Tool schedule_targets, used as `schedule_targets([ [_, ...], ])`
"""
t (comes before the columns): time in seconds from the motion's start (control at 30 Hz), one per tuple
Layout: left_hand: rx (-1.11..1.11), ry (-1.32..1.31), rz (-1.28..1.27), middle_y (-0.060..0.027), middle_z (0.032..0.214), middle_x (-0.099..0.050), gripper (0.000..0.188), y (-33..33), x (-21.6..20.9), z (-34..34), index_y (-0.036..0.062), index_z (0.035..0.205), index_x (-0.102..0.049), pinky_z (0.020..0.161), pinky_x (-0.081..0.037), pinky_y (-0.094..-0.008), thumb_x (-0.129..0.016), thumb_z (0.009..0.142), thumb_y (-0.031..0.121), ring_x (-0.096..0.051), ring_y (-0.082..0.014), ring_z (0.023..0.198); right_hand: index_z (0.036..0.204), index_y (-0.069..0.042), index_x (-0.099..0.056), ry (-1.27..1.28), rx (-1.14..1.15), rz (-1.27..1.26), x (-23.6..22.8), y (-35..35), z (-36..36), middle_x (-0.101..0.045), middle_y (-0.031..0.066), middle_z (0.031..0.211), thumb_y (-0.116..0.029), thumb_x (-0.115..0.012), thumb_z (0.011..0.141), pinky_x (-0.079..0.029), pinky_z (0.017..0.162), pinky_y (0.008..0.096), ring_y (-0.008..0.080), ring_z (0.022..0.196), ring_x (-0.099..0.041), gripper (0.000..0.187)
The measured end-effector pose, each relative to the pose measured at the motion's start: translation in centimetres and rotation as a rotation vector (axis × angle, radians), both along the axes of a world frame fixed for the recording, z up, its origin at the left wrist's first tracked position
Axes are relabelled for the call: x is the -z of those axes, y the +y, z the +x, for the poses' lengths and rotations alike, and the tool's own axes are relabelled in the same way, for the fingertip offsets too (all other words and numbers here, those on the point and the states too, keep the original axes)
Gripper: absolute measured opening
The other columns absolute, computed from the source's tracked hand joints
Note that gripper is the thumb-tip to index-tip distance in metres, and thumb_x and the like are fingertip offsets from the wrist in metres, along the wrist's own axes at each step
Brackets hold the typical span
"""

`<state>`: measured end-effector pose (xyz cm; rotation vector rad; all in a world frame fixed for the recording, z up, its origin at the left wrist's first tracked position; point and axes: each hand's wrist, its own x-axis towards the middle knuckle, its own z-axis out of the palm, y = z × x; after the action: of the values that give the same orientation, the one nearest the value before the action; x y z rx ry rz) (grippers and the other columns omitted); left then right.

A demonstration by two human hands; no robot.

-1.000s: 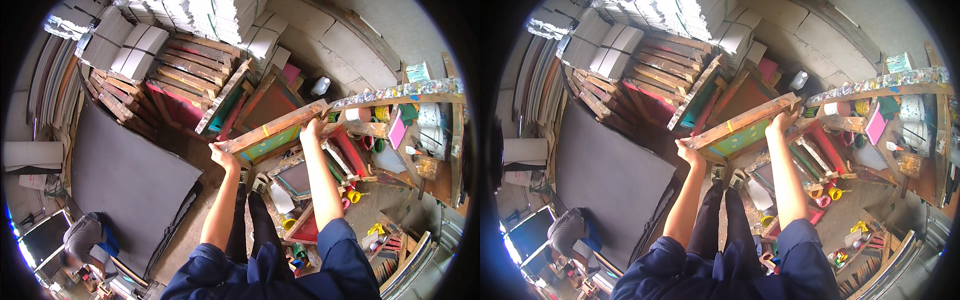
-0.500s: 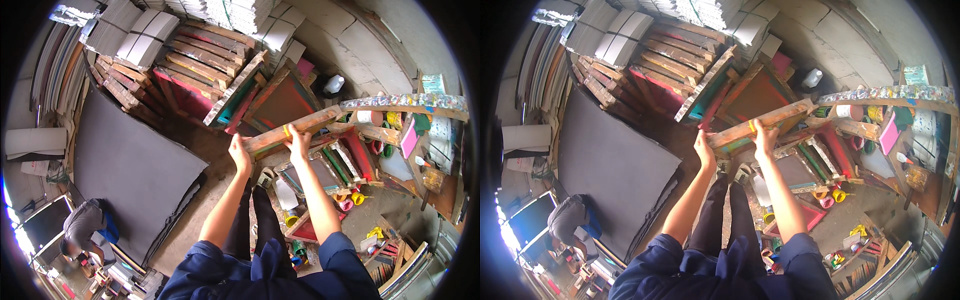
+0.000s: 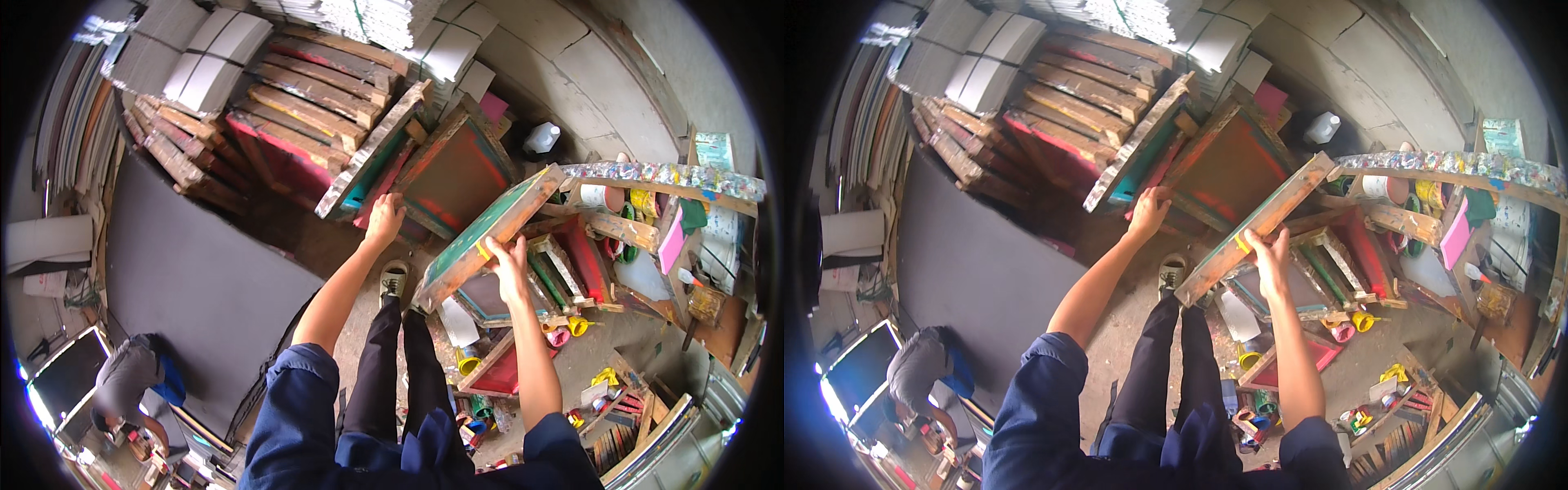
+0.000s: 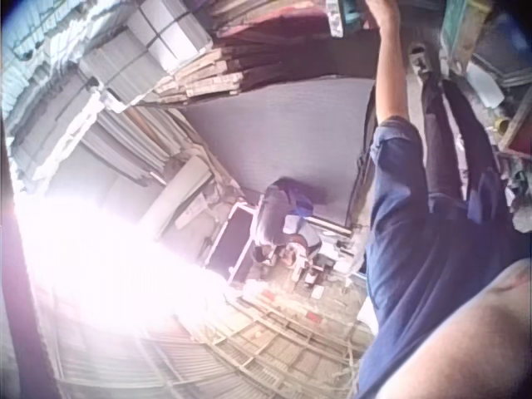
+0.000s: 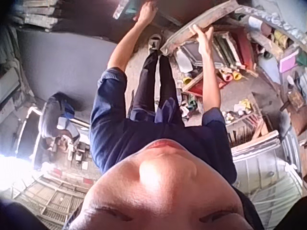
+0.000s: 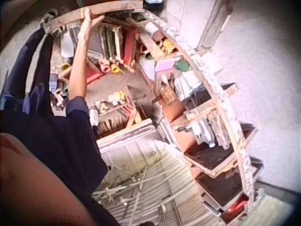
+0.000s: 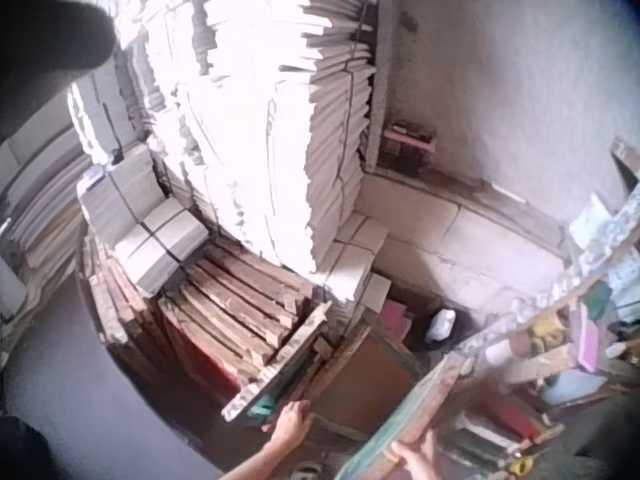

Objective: The person repeatedly picks up wooden printing frames from a rack, carries them across the workshop, and places them on a table or floor. The person also briefly handles a small container and wipes the inside of a red frame before stacking it.

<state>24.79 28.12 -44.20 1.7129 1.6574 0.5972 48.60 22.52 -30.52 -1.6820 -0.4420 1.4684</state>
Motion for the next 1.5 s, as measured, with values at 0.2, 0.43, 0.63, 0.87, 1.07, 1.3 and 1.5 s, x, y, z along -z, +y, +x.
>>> schedule_targets([
  [0.2,0.057,0.073,-0.012,-0.0227,0.108,-0.048,0.05,4.1,6.4,3.0,-0.0048,0.118,-0.037,0.086,-0.039,-0.0416,-0.057,0.075,0.008,-0.047,-0.0367,0.099,0.12,-0.002,-0.031,-0.099,-0.038,-0.03,0.8,0.1,0.2,-0.05,0.0112,0.103,-0.008,-0.063,0.076,-0.045,0.077,0.0278,0.0151,0.089,-0.053,0.054],
  [0.43,0.128,0.64,0.24,-0.012,0.12,-0.042,0.059,6.3,11.3,5.2,0.0025,0.127,-0.032,0.084,-0.041,-0.0337,-0.056,0.074,0.012,-0.046,-0.0252,0.099,0.115,-0.007,-0.037,-0.162,0.009,0.002,2.7,-0.9,2.4,-0.051,0.0062,0.103,-0.012,-0.061,0.079,-0.047,0.073,0.0282,0.0126,0.092,-0.052,0.044],
  [0.63,0.124,0.754,0.205,-0.0095,0.101,-0.044,0.051,8.0,10.9,5.6,0.0054,0.113,-0.041,0.075,-0.046,-0.034,-0.062,0.067,0.011,-0.046,-0.026,0.093,0.127,-0.003,-0.027,-0.036,0.058,0.0,3.1,-1.5,4.3,-0.048,0.012,0.111,-0.009,-0.06,0.08,-0.04,0.087,0.03,0.0166,0.101,-0.048,0.058],
  [0.87,0.122,0.259,-0.159,-0.0192,0.109,-0.043,0.055,6.2,6.4,7.9,0.0051,0.11,-0.037,0.067,-0.049,-0.0437,-0.064,0.063,0.011,-0.053,-0.0372,0.089,0.124,-0.005,-0.03,-0.123,0.033,0.046,4.1,-2.6,5.4,-0.05,0.0076,0.106,-0.013,-0.06,0.08,-0.045,0.077,0.0265,0.0126,0.094,-0.05,0.054],
  [1.07,0.208,0.143,-0.001,-0.0176,0.096,-0.054,0.055,3.7,1.5,9.5,0.0074,0.111,-0.038,0.071,-0.047,-0.0419,-0.063,0.062,0.009,-0.055,-0.0357,0.086,0.124,-0.003,-0.031,-0.078,-0.013,0.119,3.2,-3.1,5.6,-0.049,0.0092,0.11,-0.008,-0.059,0.08,-0.04,0.086,0.0274,0.0133,0.097,-0.05,0.052],
  [1.3,0.033,0.125,0.015,-0.0155,0.101,-0.053,0.062,-0.1,-2.2,3.8,0.01,0.113,-0.035,0.069,-0.046,-0.0403,-0.063,0.058,0.005,-0.056,-0.0364,0.085,0.119,-0.002,-0.033,-0.045,-0.058,0.153,4.9,-3.7,4.6,-0.051,0.0109,0.107,-0.004,-0.06,0.079,-0.041,0.087,0.0293,0.0151,0.099,-0.05,0.049],
  [1.5,-0.136,0.076,-0.082,-0.018,0.095,-0.053,0.066,-2.2,-2.0,-0.2,0.012,0.116,-0.032,0.068,-0.045,-0.039,-0.062,0.057,0.006,-0.056,-0.0344,0.08,0.119,-0.001,-0.033,-0.141,-0.114,0.145,10.5,-1.4,2.0,-0.059,0.0093,0.091,-0.011,-0.064,0.076,-0.047,0.072,0.0272,0.0143,0.08,-0.058,0.054],
])
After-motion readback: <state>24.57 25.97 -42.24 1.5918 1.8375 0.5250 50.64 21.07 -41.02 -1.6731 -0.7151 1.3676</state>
